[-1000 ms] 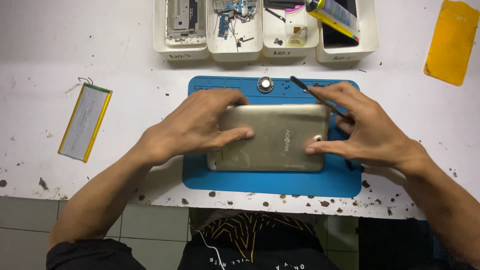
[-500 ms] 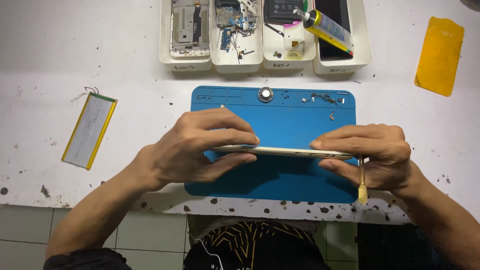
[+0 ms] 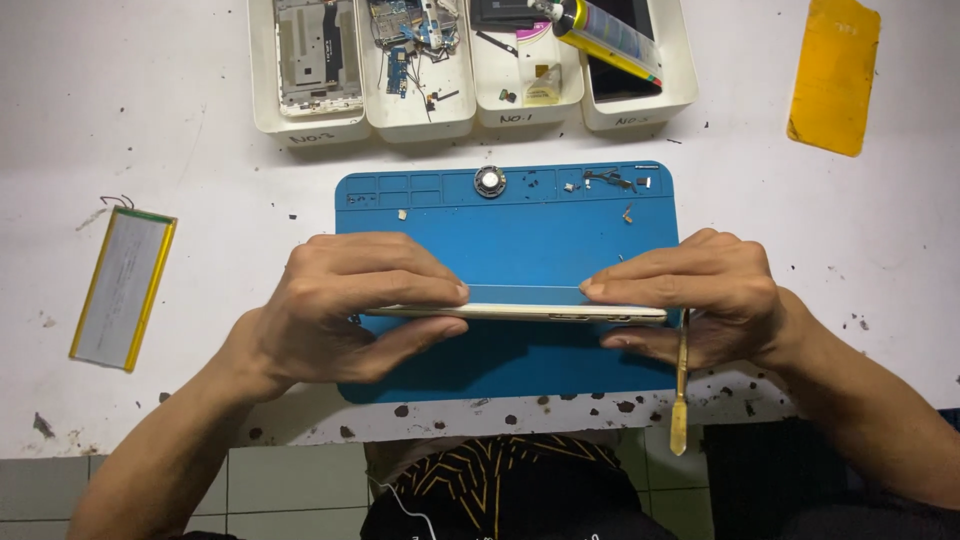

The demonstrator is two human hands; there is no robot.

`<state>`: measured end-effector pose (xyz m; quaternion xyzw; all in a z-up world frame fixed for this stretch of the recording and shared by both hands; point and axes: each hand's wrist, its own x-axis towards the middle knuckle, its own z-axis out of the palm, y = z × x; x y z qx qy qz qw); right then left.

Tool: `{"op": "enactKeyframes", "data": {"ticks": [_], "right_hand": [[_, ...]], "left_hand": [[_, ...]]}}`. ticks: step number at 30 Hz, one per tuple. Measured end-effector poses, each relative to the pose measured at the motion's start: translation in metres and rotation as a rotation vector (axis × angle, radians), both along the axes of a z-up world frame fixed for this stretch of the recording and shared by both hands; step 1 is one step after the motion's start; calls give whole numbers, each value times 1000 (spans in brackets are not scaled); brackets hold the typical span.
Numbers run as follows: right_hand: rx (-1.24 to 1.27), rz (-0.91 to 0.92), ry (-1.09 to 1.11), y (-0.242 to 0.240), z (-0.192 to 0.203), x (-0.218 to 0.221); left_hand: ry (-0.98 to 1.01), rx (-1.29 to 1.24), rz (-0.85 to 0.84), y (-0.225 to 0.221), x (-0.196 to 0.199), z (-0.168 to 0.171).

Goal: Disassembling a tablet using a prying tool to remove the back cover and inspect internal components

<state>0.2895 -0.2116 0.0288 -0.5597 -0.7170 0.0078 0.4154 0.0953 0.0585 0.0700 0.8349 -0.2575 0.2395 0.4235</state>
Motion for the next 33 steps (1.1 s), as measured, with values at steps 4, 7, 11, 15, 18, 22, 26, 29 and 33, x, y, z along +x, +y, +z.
{"op": "enactKeyframes", "data": {"ticks": [4, 7, 11, 15, 18, 22, 26, 29, 33], "right_hand": [[-8, -14, -7, -2, 4, 0], [25, 12, -36, -3, 3, 2], [22, -21, -40, -3, 4, -2], [-40, -90, 21, -4, 9, -7], [-27, -67, 43, -4, 4, -3], [18, -60, -1, -2, 2, -1], [12, -53, -20, 1, 3, -2], [12, -53, -32, 0, 0, -2], [6, -39, -56, 0, 4, -1]], "left_hand": [[2, 8, -10, 2, 1, -1], [-6, 3, -15, 3, 1, -3], [-6, 9, -18, 4, 1, -3], [9, 56, -22, 8, 2, -2], [20, 109, -92, 14, 4, -5], [30, 165, -82, 24, -4, -10], [-31, 82, -51, 23, -12, -20], [-51, 53, -27, 20, -14, -24], [-74, 42, -7, 18, -15, -25]]}}
